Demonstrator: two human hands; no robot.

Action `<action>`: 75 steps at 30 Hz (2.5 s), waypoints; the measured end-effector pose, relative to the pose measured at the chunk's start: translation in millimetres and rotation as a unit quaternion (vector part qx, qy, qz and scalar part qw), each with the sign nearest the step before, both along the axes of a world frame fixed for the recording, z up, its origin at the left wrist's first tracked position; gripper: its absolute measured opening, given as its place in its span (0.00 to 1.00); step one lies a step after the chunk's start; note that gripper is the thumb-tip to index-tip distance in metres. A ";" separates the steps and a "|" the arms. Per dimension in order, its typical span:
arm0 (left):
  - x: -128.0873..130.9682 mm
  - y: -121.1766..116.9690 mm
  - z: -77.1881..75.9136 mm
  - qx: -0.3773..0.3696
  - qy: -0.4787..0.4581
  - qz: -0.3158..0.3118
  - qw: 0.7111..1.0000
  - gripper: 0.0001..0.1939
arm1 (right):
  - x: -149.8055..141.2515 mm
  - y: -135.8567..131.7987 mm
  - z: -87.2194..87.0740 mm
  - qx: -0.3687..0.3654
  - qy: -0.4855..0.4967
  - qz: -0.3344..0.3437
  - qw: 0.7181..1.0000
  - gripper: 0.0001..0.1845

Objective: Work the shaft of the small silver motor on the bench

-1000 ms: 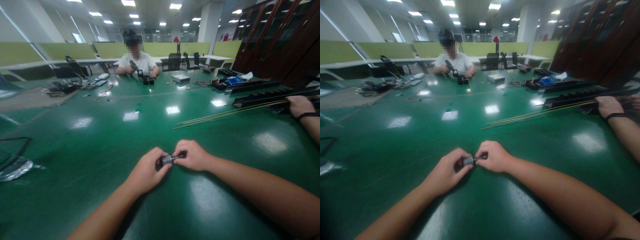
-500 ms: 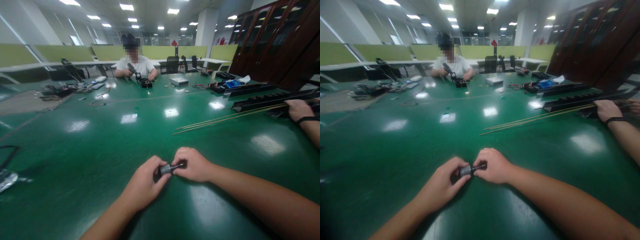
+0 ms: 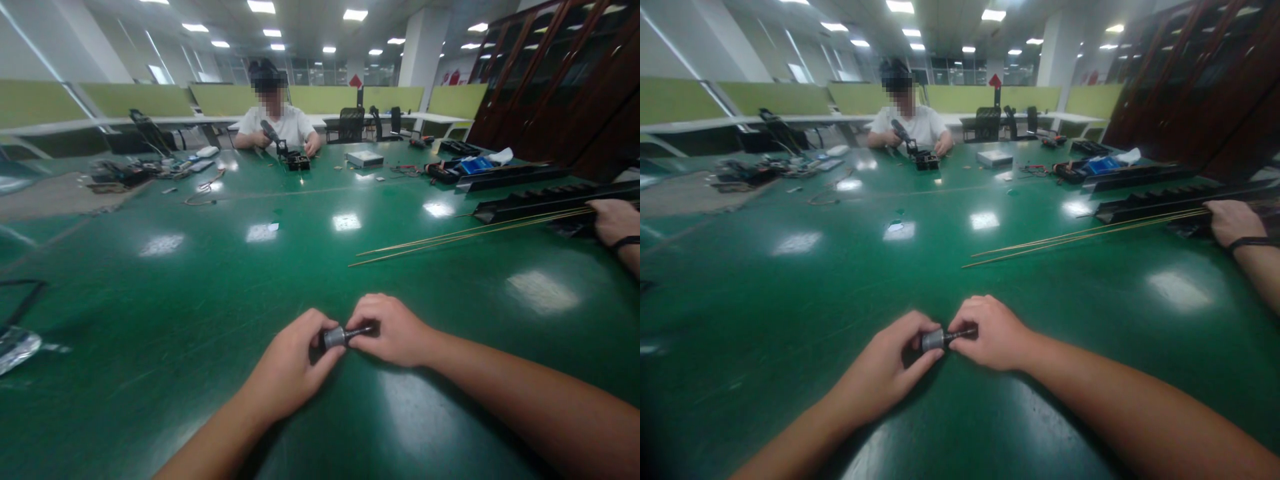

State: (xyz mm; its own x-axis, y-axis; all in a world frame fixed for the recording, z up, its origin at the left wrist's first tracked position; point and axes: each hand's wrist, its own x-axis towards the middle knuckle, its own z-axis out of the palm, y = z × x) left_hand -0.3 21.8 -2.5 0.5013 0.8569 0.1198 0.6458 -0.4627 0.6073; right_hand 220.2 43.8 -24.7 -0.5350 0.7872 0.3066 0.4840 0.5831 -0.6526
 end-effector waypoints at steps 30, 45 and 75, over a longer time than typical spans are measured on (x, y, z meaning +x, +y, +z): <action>-0.5 2.8 -5.4 -0.004 0.010 -0.002 1.000 0.07 | 1.7 -0.3 1.0 0.012 -0.008 0.001 1.000 0.05; 0.3 2.7 -4.5 -0.005 0.004 -0.001 1.000 0.06 | 1.1 -2.1 2.2 0.006 0.000 0.000 1.000 0.05; 0.5 -0.1 -1.1 0.000 0.009 -0.002 1.000 0.08 | 48.0 21.5 15.3 -0.137 -0.040 0.046 0.989 0.07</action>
State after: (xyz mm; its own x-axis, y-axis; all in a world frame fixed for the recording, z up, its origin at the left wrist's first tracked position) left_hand 0.2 21.7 -3.6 0.5064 0.8550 0.1115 0.6550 -0.4656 0.5952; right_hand 268.3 65.2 -9.4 -0.6224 0.7815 0.0433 0.4930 0.4344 -0.7538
